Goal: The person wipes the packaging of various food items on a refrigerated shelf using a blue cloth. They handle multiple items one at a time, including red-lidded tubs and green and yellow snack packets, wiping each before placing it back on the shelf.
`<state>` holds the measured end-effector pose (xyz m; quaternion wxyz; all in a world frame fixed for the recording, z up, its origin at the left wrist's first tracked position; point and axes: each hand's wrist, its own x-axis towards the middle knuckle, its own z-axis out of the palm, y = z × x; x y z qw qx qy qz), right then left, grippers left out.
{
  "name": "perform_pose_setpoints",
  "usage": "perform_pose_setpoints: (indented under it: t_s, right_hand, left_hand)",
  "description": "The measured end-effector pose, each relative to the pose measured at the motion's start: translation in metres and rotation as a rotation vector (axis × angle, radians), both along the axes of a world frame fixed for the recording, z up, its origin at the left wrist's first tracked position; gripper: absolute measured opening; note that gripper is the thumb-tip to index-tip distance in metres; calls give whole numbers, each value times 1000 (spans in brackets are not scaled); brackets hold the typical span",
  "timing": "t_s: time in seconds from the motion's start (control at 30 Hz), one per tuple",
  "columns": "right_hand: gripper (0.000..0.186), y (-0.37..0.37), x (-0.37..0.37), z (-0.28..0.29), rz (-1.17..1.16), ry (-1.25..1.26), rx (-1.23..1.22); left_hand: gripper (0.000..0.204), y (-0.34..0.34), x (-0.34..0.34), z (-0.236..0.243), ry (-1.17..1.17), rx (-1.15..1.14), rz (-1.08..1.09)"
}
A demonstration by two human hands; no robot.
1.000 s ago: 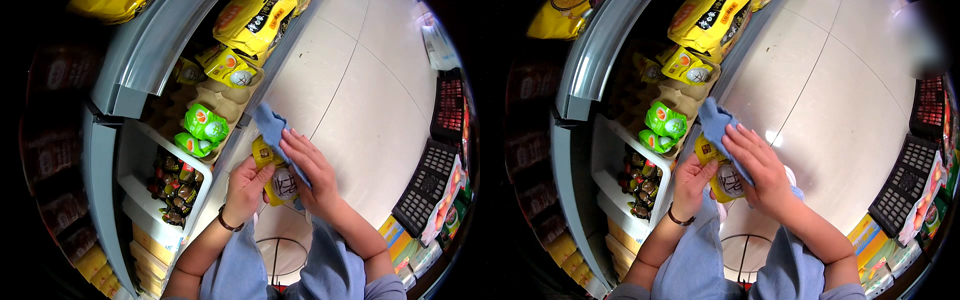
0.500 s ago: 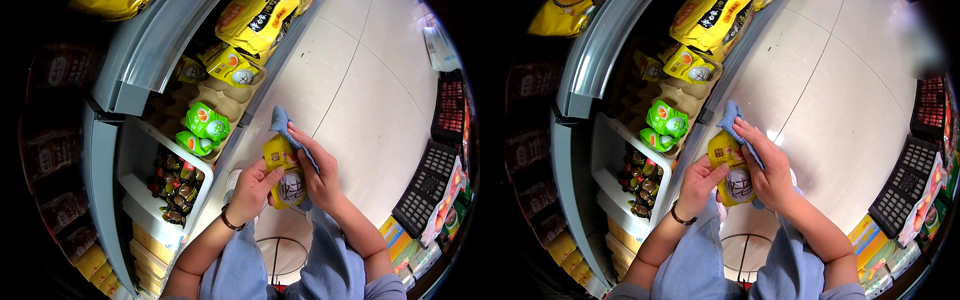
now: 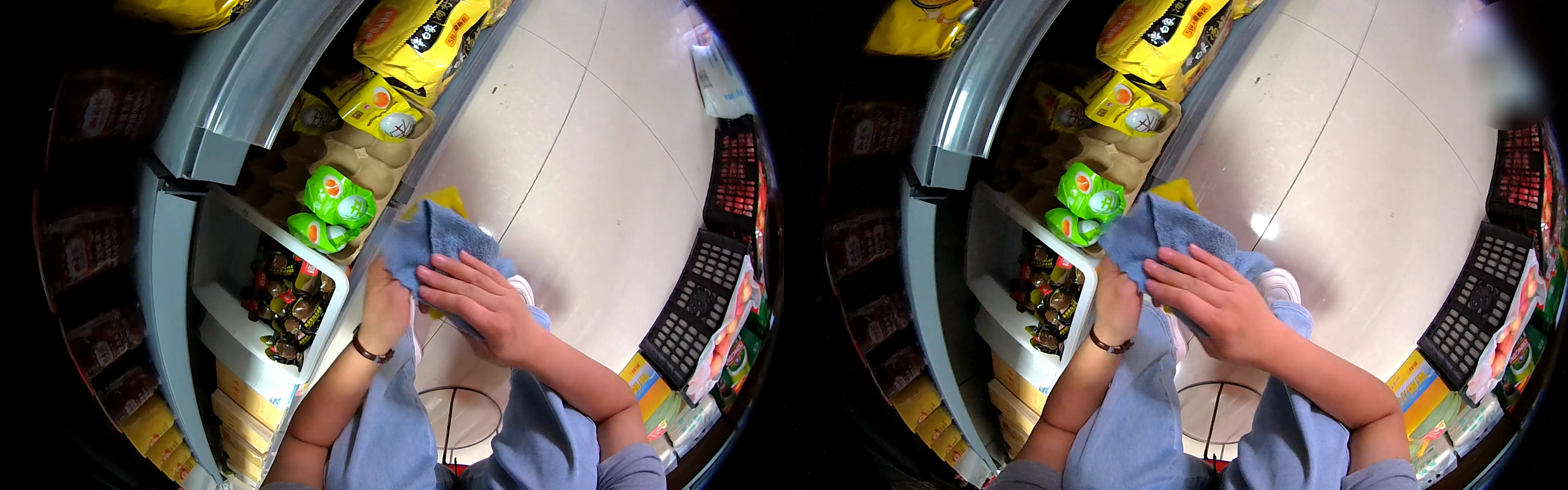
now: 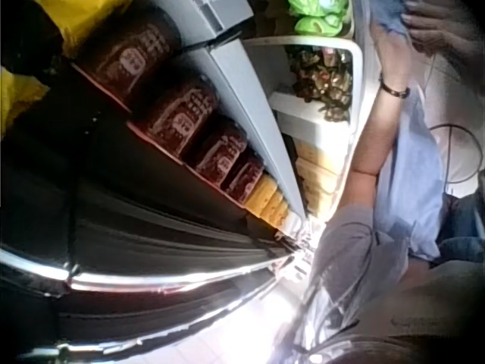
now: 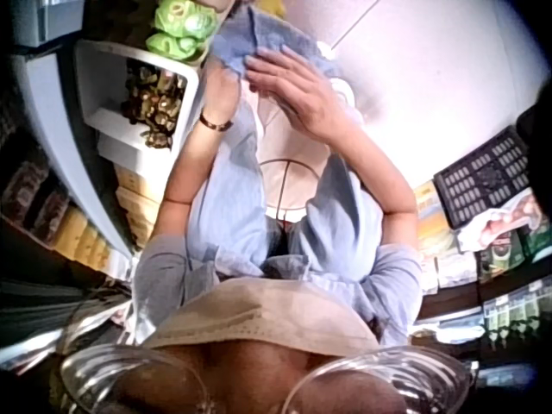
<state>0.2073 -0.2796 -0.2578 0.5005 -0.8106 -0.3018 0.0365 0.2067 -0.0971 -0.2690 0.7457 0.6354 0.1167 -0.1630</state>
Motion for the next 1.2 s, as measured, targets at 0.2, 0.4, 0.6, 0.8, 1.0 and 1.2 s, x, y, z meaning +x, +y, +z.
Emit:
perform_pose_setpoints:
  t_s: [0.2, 0.4, 0.6, 0.8, 1.0, 1.2]
  right_hand:
    - [27, -39, -8, -30, -589, 1164, 912]
    - [38, -4, 5, -4, -357, 787, 741]
    - [68, 19, -18, -22, -201, 177, 146]
    - [43, 4, -31, -51, -308, 903, 297]
    - [47, 1, 8, -5, -404, 1377, 1348]
    - [44, 14, -12, 1, -377, 703, 445]
  left_hand:
    - [34, 4, 26, 22, 39, -152, 180]
    - [34, -20, 20, 26, 19, -130, 157]
    - [27, -9, 28, 16, 32, -234, 456]
    - [25, -1, 38, 17, -61, -172, 552]
    - [41, -18, 18, 18, 94, -127, 149]
    - [52, -34, 18, 10, -41, 7, 170]
